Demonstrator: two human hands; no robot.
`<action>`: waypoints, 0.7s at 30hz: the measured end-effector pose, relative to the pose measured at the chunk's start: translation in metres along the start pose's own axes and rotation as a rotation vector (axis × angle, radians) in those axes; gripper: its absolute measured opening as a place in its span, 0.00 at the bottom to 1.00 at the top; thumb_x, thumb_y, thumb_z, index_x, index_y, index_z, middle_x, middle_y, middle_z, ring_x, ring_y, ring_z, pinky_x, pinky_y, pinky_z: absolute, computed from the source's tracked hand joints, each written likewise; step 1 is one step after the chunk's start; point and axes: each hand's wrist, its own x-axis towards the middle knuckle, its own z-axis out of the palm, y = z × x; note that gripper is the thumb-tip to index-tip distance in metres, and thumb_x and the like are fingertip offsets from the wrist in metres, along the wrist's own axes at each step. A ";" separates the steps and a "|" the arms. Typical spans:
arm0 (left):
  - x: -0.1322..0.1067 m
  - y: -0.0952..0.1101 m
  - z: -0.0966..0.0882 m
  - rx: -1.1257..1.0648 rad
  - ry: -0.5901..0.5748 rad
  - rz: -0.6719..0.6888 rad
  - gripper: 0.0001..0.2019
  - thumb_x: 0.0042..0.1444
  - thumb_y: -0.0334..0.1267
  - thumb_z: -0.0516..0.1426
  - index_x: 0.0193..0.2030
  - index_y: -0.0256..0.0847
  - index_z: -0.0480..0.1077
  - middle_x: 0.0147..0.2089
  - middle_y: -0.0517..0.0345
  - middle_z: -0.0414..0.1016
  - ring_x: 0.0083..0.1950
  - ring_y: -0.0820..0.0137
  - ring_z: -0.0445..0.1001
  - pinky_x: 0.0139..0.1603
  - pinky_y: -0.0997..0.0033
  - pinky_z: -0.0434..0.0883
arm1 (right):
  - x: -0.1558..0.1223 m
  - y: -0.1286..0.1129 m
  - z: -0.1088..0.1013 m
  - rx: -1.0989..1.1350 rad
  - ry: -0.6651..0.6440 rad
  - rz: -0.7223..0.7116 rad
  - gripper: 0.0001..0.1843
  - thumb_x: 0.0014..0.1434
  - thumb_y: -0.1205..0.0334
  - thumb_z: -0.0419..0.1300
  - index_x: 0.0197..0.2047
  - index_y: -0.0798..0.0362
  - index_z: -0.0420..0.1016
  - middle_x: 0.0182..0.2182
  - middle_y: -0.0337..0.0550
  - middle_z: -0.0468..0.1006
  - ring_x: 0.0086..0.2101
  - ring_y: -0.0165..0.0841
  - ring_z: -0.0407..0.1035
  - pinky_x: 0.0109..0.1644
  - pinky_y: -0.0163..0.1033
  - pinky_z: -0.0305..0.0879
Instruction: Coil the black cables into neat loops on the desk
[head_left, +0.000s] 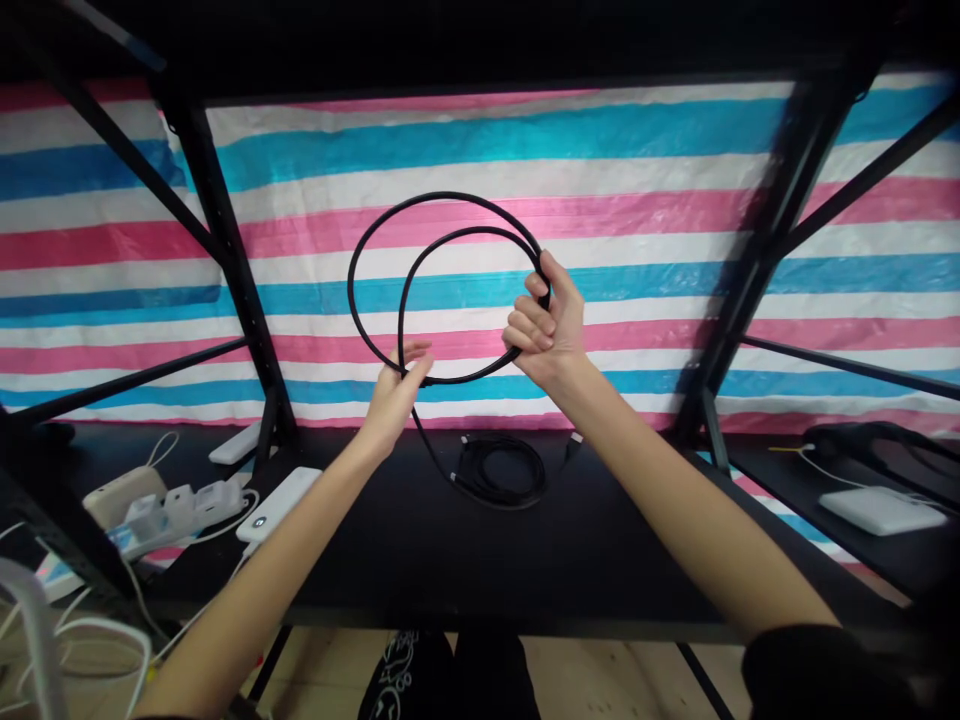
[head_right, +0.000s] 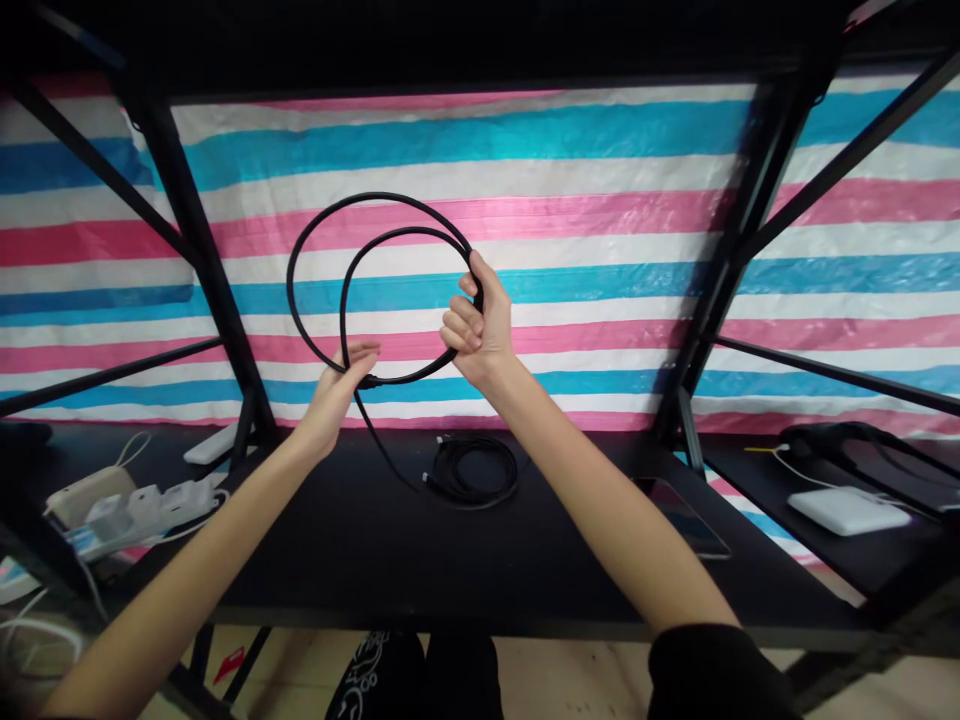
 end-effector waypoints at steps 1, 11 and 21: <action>0.000 -0.002 0.000 0.041 0.042 -0.040 0.22 0.53 0.51 0.58 0.50 0.42 0.66 0.58 0.49 0.66 0.63 0.59 0.61 0.62 0.59 0.56 | 0.000 0.001 -0.001 0.023 -0.018 -0.010 0.24 0.55 0.40 0.55 0.20 0.50 0.60 0.07 0.27 0.42 0.10 0.21 0.36 0.13 0.33 0.33; -0.014 -0.022 -0.036 -0.020 -0.512 -0.371 0.23 0.52 0.56 0.57 0.39 0.36 0.66 0.28 0.54 0.74 0.15 0.81 0.59 0.18 0.76 0.50 | 0.000 -0.007 -0.024 0.197 -0.092 0.173 0.22 0.58 0.50 0.57 0.19 0.52 0.59 0.06 0.26 0.44 0.08 0.19 0.34 0.10 0.28 0.31; -0.022 -0.015 -0.028 -0.443 -0.261 -0.220 0.28 0.46 0.60 0.60 0.45 0.39 0.67 0.37 0.54 0.70 0.25 0.78 0.55 0.20 0.78 0.52 | -0.011 0.018 -0.046 0.202 -0.003 0.264 0.23 0.54 0.45 0.61 0.21 0.52 0.59 0.06 0.24 0.47 0.09 0.19 0.33 0.11 0.27 0.29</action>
